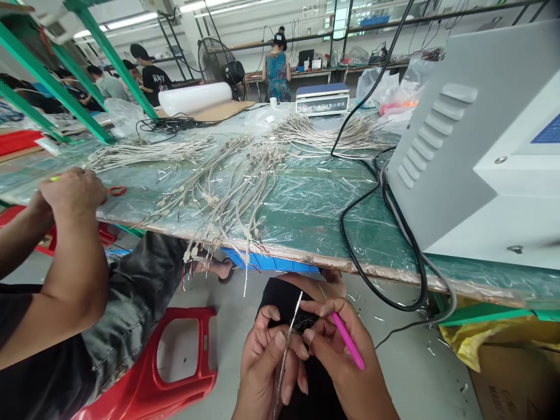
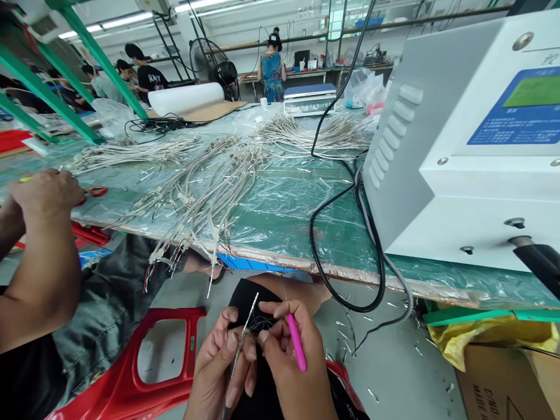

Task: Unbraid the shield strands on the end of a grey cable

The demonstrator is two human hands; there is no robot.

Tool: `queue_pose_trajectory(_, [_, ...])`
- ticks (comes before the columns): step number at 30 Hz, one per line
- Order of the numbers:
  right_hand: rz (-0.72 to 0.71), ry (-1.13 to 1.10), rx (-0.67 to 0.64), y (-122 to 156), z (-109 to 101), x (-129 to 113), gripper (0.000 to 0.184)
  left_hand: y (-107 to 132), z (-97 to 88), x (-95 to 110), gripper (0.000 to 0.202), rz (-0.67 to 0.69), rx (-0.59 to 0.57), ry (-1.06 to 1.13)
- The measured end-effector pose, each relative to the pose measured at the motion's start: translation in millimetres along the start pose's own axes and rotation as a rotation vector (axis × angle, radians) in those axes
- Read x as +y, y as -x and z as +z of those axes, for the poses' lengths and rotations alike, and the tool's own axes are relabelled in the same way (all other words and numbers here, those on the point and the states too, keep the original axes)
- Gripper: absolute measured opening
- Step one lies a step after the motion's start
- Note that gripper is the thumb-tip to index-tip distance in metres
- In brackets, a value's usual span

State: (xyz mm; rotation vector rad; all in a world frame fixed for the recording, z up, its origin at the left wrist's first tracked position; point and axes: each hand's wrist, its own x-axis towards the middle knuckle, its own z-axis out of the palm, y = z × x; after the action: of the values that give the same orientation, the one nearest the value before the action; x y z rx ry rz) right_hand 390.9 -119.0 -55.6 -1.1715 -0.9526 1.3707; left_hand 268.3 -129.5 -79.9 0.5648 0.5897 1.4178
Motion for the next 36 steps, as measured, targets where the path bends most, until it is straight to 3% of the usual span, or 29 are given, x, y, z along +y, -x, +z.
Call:
queue_pose_trajectory(3, [-0.005, 0.116, 0.012, -5, -6, -8, 0.021, 0, 0.3, 2, 0.008, -0.001, 0.007, 0.026])
queue_pose_trajectory(7, [-0.18, 0.285, 0.088, -14, -10, -20, 0.017, -2, 0.7, 1, 0.014, 0.005, 0.008, 0.042])
queue_pose_trajectory(9, [-0.211, 0.302, 0.04, -18, -8, -25, 0.018, -4, 0.2, 0, 0.013, 0.008, -0.001, 0.045])
queue_pose_trajectory(12, [-0.117, 0.241, -0.13, -21, 1, -29, 0.02, -5, -1.0, -1, 0.009, 0.014, -0.016, 0.048])
queue_pose_trajectory(17, [-0.076, 0.187, -0.105, -15, 9, -16, 0.03, -1, -1.0, -2, 0.011, 0.037, 0.035, 0.049])
queue_pose_trajectory(24, [-0.072, 0.317, -0.149, 3, -9, 4, 0.035, 2, 2.4, -3, 0.016, 0.052, 0.091, 0.033])
queue_pose_trajectory(32, [-0.025, 0.387, -0.096, 8, -21, -9, 0.032, 2, 7.0, -6, 0.017, 0.091, 0.094, 0.037])
queue_pose_trajectory(36, [-0.187, 0.528, 0.103, 2, -29, -14, 0.03, 2, 7.2, -4, 0.021, 0.103, 0.107, 0.028])
